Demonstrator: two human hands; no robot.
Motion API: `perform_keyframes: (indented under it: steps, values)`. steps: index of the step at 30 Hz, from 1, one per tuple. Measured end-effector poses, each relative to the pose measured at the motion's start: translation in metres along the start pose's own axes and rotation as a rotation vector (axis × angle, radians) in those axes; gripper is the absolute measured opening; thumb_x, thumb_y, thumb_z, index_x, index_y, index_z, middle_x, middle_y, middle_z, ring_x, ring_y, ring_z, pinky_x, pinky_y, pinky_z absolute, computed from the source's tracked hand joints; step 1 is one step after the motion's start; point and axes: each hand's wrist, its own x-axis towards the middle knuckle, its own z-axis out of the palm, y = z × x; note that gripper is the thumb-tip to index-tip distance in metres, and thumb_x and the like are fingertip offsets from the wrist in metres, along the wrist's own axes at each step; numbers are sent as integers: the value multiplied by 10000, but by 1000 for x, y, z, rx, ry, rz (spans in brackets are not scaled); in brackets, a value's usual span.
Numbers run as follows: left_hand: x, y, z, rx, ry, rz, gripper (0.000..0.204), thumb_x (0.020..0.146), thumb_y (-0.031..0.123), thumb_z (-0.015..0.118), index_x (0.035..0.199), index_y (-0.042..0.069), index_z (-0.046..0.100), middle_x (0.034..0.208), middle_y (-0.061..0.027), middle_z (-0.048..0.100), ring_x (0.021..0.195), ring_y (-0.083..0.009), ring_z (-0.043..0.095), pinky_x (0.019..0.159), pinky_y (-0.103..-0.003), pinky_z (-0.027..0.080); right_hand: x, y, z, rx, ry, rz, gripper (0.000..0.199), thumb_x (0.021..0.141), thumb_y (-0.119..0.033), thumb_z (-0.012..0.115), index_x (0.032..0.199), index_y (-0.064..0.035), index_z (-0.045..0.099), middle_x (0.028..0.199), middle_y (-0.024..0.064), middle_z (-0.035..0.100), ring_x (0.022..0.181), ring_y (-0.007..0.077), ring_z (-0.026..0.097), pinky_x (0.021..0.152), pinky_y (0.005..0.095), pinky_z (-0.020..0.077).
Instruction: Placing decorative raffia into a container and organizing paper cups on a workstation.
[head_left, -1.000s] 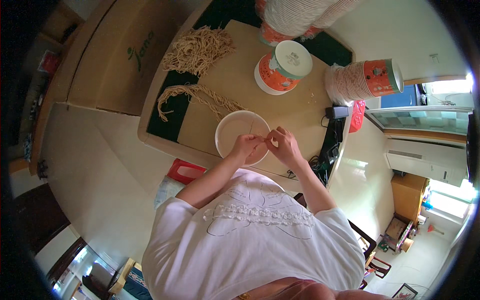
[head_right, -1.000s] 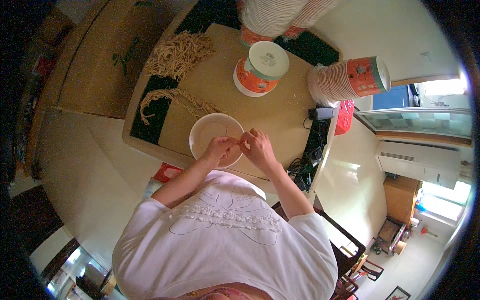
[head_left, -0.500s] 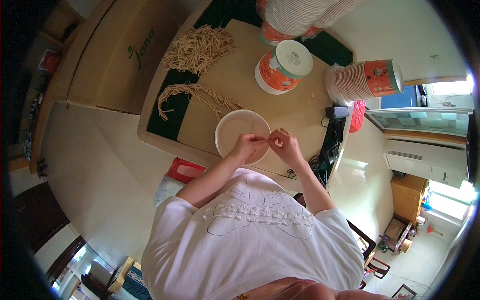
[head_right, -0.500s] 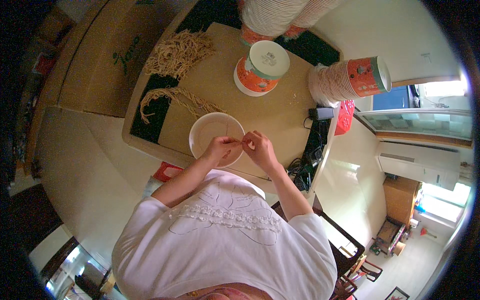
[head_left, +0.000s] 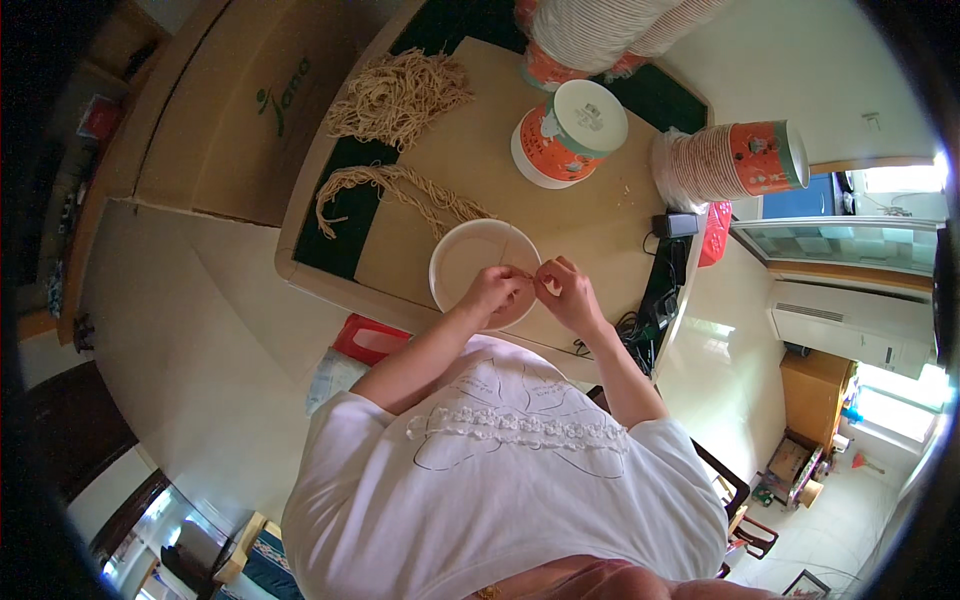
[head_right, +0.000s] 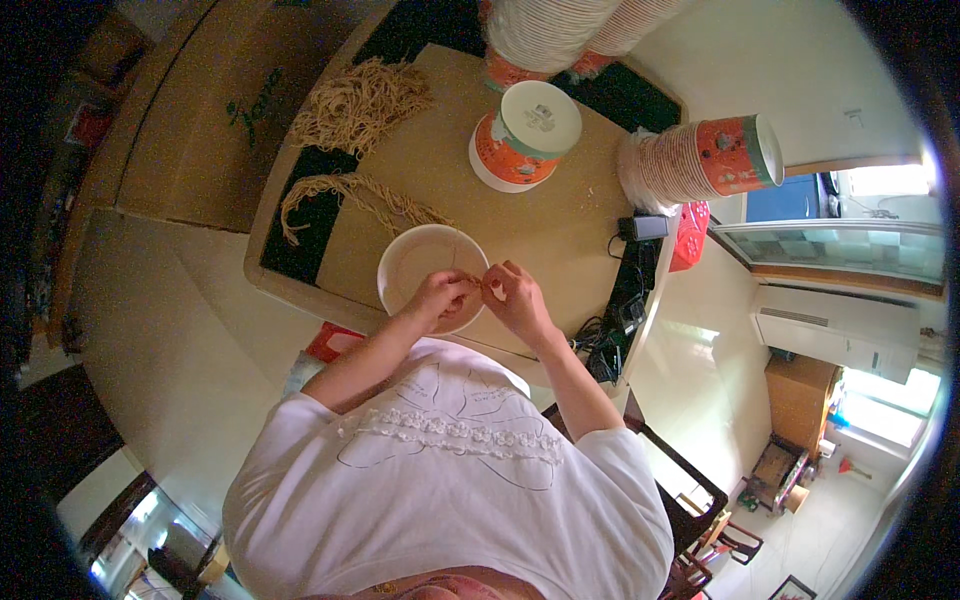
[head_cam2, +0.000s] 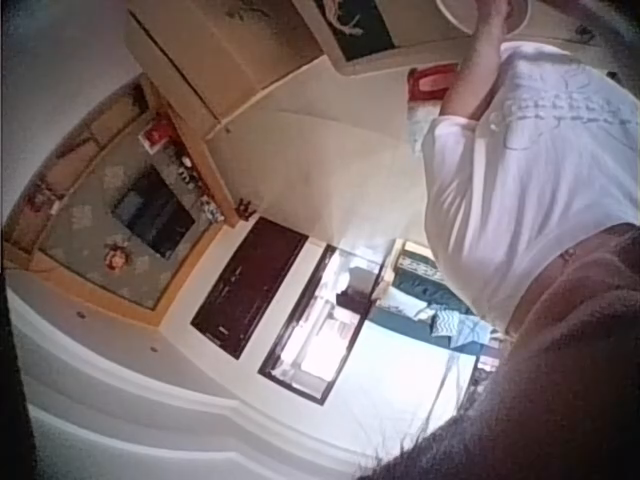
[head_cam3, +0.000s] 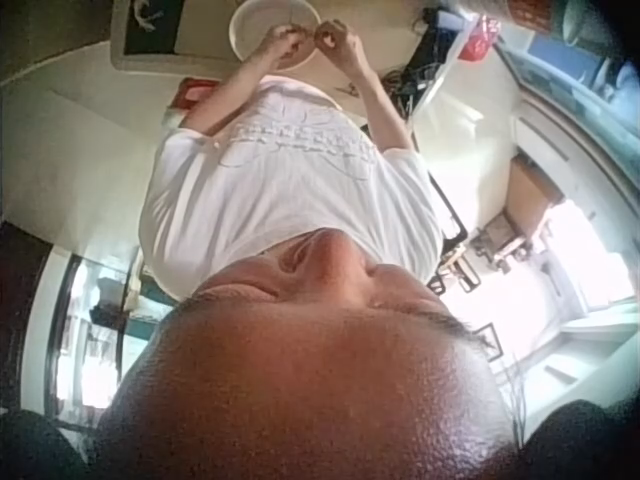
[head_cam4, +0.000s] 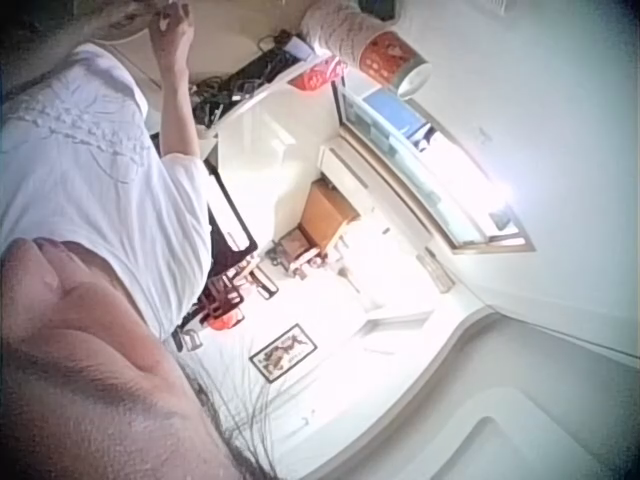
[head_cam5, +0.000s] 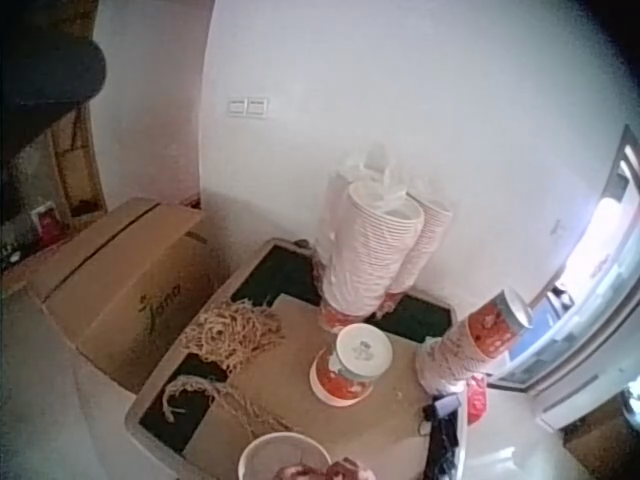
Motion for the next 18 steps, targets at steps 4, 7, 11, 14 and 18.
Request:
perform_keyframes:
  steps: [4,7,11,14,18]
  values:
    - [-4,3,4,32,-8,0,81,821,132,630,892,104,654,627,55,503,476,-34,396,404,-194,288,1,-1,-1,0,0,-15,72,746,-35,616,810,-47,587,770,99,566,657,231,554,592,329,470]
    - [1,-2,4,57,34,46,88,823,131,637,903,103,662,635,57,514,480,-31,396,416,-192,298,1,-2,-1,-1,-3,-13,75,745,-35,618,812,-47,586,770,102,565,660,234,555,594,329,471]
    - [-3,2,3,59,10,60,70,813,119,653,872,84,666,661,53,554,489,-22,426,402,-188,313,1,-1,-1,-9,-2,-22,72,747,-38,615,813,-46,586,774,105,566,672,239,560,598,329,474]
    - [3,-4,0,85,7,124,75,807,122,664,873,85,665,661,53,553,496,-24,429,409,-185,317,1,-3,-1,-1,-6,-7,74,748,-40,615,816,-47,588,779,106,566,677,242,563,603,331,477]
    - [4,-5,-1,109,14,121,99,819,127,654,910,89,657,668,59,547,487,-29,416,421,-195,313,1,-1,0,4,-8,-9,80,745,-39,619,819,-47,590,782,106,566,677,243,562,602,331,476]
